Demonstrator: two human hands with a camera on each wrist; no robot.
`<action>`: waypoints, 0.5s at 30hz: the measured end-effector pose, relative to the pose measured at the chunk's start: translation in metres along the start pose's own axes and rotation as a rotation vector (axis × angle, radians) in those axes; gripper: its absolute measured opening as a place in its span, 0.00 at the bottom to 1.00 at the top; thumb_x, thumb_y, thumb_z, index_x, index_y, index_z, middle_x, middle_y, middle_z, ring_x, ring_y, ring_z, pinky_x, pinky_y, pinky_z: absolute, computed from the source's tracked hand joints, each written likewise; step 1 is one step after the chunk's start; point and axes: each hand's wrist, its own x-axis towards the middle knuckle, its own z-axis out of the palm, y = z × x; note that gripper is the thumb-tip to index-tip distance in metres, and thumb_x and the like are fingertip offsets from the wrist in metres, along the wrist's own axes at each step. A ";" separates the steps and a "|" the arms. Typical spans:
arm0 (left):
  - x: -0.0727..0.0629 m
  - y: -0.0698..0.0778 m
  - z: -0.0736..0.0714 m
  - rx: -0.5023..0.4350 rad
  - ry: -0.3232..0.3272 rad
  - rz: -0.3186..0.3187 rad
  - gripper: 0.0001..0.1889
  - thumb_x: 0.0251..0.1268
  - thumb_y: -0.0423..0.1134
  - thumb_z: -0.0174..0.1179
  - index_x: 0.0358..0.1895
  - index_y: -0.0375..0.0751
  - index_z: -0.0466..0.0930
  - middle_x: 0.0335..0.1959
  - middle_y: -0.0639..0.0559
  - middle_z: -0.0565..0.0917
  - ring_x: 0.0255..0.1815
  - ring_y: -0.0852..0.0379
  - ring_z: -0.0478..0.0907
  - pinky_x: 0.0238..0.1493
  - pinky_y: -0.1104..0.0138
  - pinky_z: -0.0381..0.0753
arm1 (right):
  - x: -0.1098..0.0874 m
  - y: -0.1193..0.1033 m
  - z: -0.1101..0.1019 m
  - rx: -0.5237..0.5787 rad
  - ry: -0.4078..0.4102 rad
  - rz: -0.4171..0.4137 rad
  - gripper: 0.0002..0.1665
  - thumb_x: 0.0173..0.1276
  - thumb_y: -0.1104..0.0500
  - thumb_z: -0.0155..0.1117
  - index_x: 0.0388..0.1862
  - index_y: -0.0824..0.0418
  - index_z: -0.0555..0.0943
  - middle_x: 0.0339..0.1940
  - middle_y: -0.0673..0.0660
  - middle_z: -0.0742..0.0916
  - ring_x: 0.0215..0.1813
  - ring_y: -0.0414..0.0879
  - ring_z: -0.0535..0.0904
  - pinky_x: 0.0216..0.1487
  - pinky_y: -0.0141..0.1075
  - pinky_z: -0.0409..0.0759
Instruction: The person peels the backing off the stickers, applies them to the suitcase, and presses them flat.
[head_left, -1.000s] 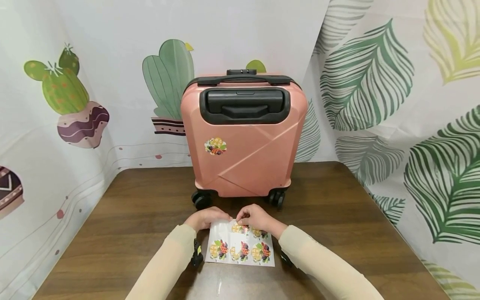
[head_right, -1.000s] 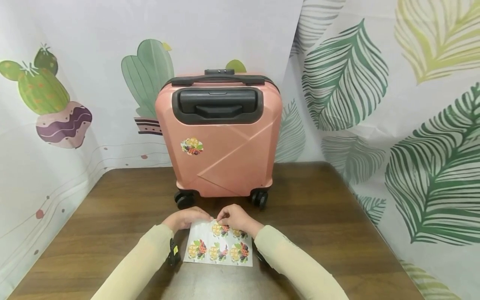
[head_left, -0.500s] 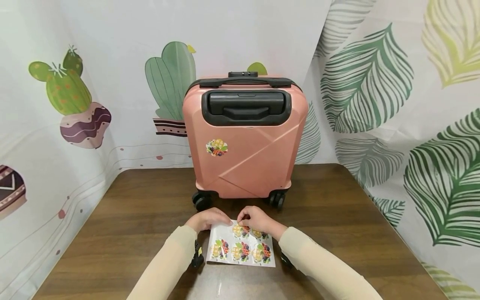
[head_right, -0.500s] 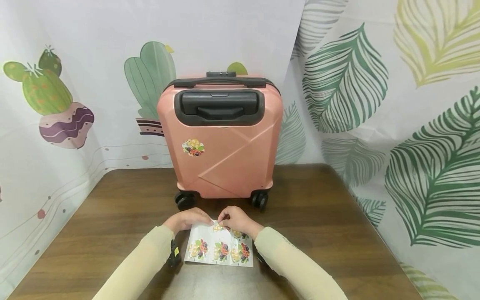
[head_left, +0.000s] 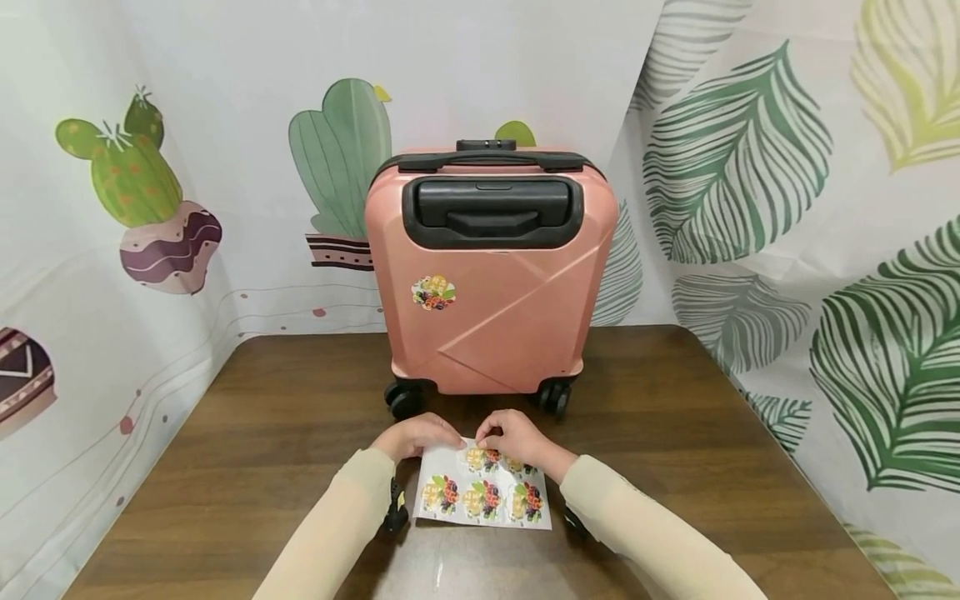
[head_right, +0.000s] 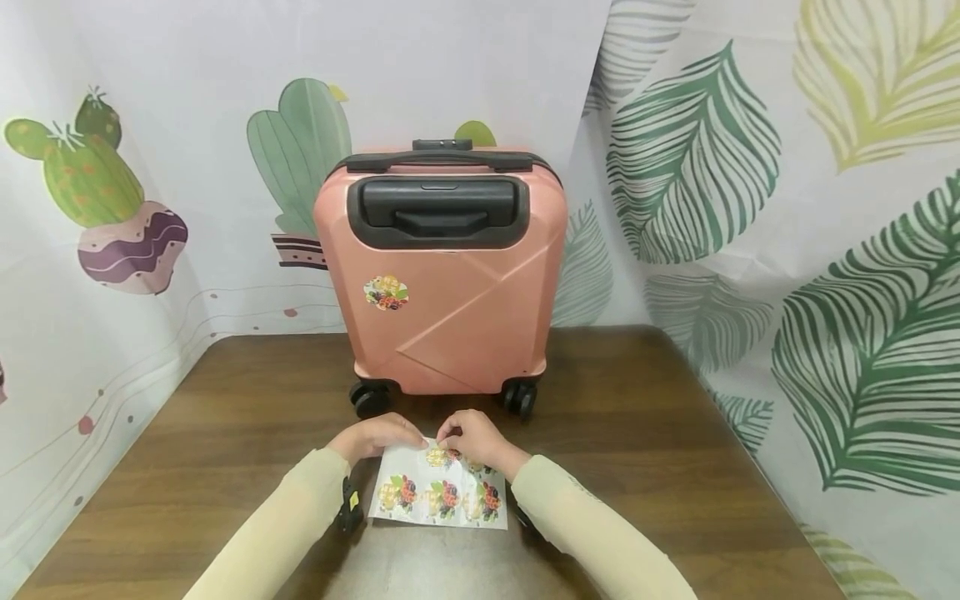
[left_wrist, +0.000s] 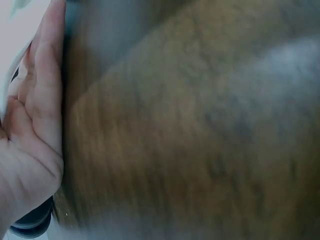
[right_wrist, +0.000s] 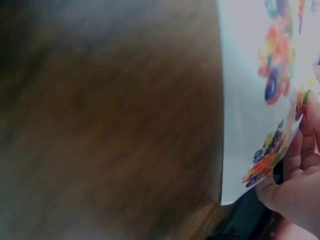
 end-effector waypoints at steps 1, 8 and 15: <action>0.000 0.000 0.000 -0.001 -0.002 0.004 0.12 0.61 0.33 0.66 0.45 0.27 0.88 0.29 0.53 0.88 0.29 0.62 0.83 0.36 0.68 0.84 | 0.000 0.000 0.000 0.001 -0.001 0.007 0.02 0.67 0.61 0.72 0.34 0.59 0.88 0.38 0.55 0.90 0.42 0.42 0.79 0.48 0.37 0.78; -0.003 -0.003 0.000 -0.006 -0.017 0.028 0.12 0.63 0.33 0.66 0.45 0.28 0.87 0.28 0.55 0.88 0.29 0.63 0.83 0.36 0.69 0.83 | -0.001 -0.003 0.000 -0.002 -0.006 0.034 0.02 0.67 0.62 0.72 0.33 0.59 0.88 0.39 0.55 0.90 0.45 0.44 0.81 0.53 0.42 0.79; -0.003 -0.003 -0.001 -0.002 -0.023 0.031 0.11 0.63 0.33 0.66 0.44 0.29 0.88 0.28 0.56 0.88 0.30 0.63 0.83 0.36 0.69 0.83 | -0.001 -0.005 -0.004 -0.003 -0.014 0.040 0.03 0.67 0.61 0.72 0.33 0.58 0.88 0.35 0.53 0.90 0.37 0.40 0.76 0.44 0.35 0.77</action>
